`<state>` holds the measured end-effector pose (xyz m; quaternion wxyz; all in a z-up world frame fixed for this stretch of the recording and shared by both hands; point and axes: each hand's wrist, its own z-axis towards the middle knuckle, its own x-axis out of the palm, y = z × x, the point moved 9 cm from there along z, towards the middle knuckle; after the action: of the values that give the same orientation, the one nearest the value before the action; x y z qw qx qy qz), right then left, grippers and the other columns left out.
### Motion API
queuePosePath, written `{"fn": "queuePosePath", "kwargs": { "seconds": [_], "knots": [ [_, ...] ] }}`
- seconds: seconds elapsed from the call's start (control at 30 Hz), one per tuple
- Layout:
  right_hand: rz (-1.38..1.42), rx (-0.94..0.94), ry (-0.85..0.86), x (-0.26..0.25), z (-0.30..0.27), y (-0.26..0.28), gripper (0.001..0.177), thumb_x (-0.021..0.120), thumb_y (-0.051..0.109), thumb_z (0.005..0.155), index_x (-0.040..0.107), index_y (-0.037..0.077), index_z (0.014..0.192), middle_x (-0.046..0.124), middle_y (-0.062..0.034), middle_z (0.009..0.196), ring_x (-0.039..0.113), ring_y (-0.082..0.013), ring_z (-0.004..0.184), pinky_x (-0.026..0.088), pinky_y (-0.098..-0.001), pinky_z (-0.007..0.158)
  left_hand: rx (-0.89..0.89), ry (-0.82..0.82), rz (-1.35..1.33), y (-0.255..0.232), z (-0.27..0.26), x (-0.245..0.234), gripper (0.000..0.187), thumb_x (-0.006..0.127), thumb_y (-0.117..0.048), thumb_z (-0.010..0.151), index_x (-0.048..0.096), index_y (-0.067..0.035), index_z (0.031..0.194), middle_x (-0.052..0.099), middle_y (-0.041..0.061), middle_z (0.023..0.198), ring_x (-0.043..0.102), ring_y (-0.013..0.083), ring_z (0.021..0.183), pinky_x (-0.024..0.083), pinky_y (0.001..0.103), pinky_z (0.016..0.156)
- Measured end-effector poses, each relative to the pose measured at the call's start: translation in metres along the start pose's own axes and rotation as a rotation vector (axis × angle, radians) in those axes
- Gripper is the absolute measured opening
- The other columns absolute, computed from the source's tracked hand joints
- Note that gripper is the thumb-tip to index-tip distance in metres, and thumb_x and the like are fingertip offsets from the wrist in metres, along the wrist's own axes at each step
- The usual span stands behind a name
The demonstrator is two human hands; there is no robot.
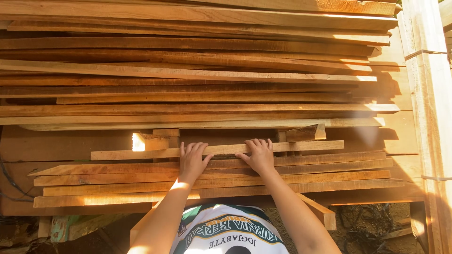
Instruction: The recorder is sorting and arranging thin wooden planks on a rack in a workshop setting.
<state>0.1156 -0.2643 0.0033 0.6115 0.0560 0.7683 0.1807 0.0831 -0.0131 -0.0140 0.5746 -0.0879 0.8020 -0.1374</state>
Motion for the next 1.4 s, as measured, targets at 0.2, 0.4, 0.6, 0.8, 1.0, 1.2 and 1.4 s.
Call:
{"fn": "queuePosePath", "kwargs": {
  "seconds": [0.2, 0.4, 0.6, 0.8, 1.0, 1.2, 1.4],
  "knots": [
    [0.269, 0.053, 0.077, -0.004, 0.030, -0.001, 0.054, 0.070, 0.058, 0.089, 0.066, 0.021, 0.129, 0.066, -0.0012, 0.124, 0.058, -0.0292, 0.125, 0.026, -0.0637, 0.117, -0.082, -0.090, -0.189, -0.009, 0.016, -0.033, 0.044, 0.062, -0.047, 0.099, 0.063, -0.020, 0.134, 0.065, -0.001, 0.133, 0.051, 0.0223, 0.136, 0.011, 0.060, 0.125],
    [0.163, -0.042, -0.322, -0.066, 0.084, 0.020, 0.053, 0.073, 0.038, 0.092, 0.060, 0.016, 0.138, 0.051, -0.0082, 0.149, 0.042, -0.0365, 0.142, 0.029, -0.0635, 0.116, -0.063, -0.225, -0.100, 0.001, 0.091, -0.063, 0.053, 0.062, -0.038, 0.099, 0.053, -0.013, 0.144, 0.054, 0.008, 0.144, 0.042, 0.0314, 0.143, 0.019, 0.060, 0.124],
    [-0.053, -0.078, -0.219, -0.055, 0.108, 0.015, 0.060, 0.069, 0.045, 0.095, 0.056, 0.015, 0.145, 0.053, -0.0090, 0.149, 0.043, -0.0336, 0.143, 0.022, -0.0615, 0.119, 0.019, -0.355, 0.135, 0.017, 0.104, -0.067, 0.054, 0.066, -0.046, 0.093, 0.060, -0.019, 0.140, 0.063, 0.002, 0.123, 0.054, 0.0226, 0.127, 0.025, 0.051, 0.122],
    [-0.182, -0.063, -0.214, -0.032, 0.142, -0.013, 0.063, 0.084, 0.053, 0.072, 0.064, 0.025, 0.124, 0.054, 0.0003, 0.114, 0.049, -0.0258, 0.119, 0.031, -0.0543, 0.115, -0.268, -0.145, 0.233, 0.050, 0.107, -0.076, 0.075, 0.068, -0.048, 0.092, 0.044, -0.019, 0.156, 0.037, 0.009, 0.166, 0.029, 0.0352, 0.153, 0.007, 0.064, 0.124],
    [-0.108, -0.172, -0.099, -0.052, 0.129, -0.010, 0.055, 0.081, 0.051, 0.075, 0.061, 0.026, 0.120, 0.062, 0.0033, 0.107, 0.066, -0.0205, 0.102, 0.043, -0.0424, 0.102, -0.209, -0.071, 0.297, 0.071, 0.119, -0.084, 0.056, 0.074, -0.044, 0.088, 0.059, -0.030, 0.140, 0.056, -0.003, 0.139, 0.041, 0.0234, 0.143, -0.004, 0.064, 0.124],
    [-0.055, -0.251, -0.182, -0.152, 0.103, -0.022, 0.052, 0.085, 0.044, 0.074, 0.063, 0.024, 0.117, 0.067, 0.0049, 0.106, 0.066, -0.0201, 0.104, 0.043, -0.0450, 0.102, 0.109, -0.255, 0.141, 0.007, 0.092, -0.151, 0.051, 0.070, -0.057, 0.088, 0.063, -0.029, 0.129, 0.060, -0.007, 0.127, 0.061, 0.0192, 0.122, 0.016, 0.061, 0.124],
    [-0.110, -0.160, -0.165, -0.252, 0.057, -0.029, 0.054, 0.080, 0.058, 0.071, 0.064, 0.030, 0.115, 0.070, 0.0080, 0.103, 0.069, -0.0154, 0.106, 0.040, -0.0401, 0.111, 0.284, -0.493, 0.109, -0.042, 0.046, -0.250, 0.071, 0.073, -0.072, 0.075, 0.068, -0.017, 0.120, 0.070, 0.002, 0.111, 0.070, 0.0242, 0.108, 0.043, 0.049, 0.108]
  ]
}}
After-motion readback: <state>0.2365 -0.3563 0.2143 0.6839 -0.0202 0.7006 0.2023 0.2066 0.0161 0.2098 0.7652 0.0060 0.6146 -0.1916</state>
